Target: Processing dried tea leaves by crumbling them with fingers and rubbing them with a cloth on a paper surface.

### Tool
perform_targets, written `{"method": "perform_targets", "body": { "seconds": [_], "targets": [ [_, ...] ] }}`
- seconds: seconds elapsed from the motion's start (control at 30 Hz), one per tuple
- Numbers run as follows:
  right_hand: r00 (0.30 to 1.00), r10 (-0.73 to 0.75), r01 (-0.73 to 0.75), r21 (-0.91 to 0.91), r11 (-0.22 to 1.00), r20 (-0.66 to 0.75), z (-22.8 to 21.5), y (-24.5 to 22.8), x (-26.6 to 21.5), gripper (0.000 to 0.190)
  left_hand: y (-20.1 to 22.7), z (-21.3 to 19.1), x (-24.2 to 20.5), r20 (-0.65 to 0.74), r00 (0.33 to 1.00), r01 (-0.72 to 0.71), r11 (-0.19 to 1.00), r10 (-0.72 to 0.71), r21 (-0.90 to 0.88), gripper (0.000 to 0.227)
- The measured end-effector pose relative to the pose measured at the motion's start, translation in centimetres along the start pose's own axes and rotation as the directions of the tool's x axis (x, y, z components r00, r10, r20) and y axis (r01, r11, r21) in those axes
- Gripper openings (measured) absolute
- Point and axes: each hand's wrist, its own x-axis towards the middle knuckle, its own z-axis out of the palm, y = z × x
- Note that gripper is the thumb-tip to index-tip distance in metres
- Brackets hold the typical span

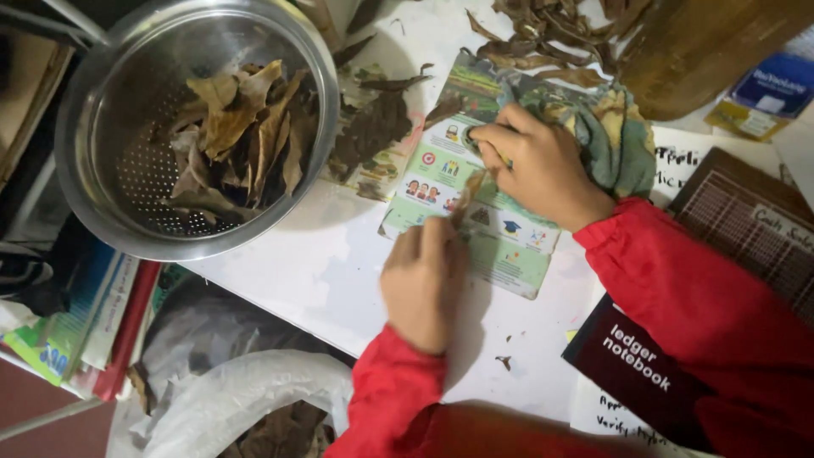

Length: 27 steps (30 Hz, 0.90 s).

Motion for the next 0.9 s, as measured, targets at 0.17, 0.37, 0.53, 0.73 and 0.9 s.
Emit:
{"method": "perform_targets", "body": {
  "seconds": [0.17,0.37,0.53,0.73,0.9],
  "targets": [
    [0.996,-0.072,0.07,0.037,0.997,0.052,-2.0,-1.5,1.0,0.008,-2.7,-7.8,3.0,0.026,0.995,0.098,0.99,-0.095,-0.1,0.021],
    [0.997,-0.075,0.075,-0.006,0.997,0.017,-1.8,-1.7,1.1,0.009,-6.4,-9.6,9.3,-0.137,0.991,0.07,0.821,0.01,0.567,0.013],
    [0.999,-0.022,0.023,-0.007,1.0,0.047,-2.1,-2.1,1.3,0.011,-3.1,3.3,14.5,-0.124,0.93,-0.258,0.856,0.345,0.448,0.043],
    [0.978,-0.196,0.206,-0.179,0.962,0.07,4.3,3.7,-2.1,0.008,3.2,24.0,24.5,0.398,0.584,-0.683,0.693,0.708,-0.231,0.116],
    [0.987,-0.141,0.152,-0.184,0.971,0.075,4.4,2.8,-1.9,0.007,6.2,31.5,27.8,0.313,0.531,-0.737,0.612,0.787,-0.287,0.073]
  ]
}}
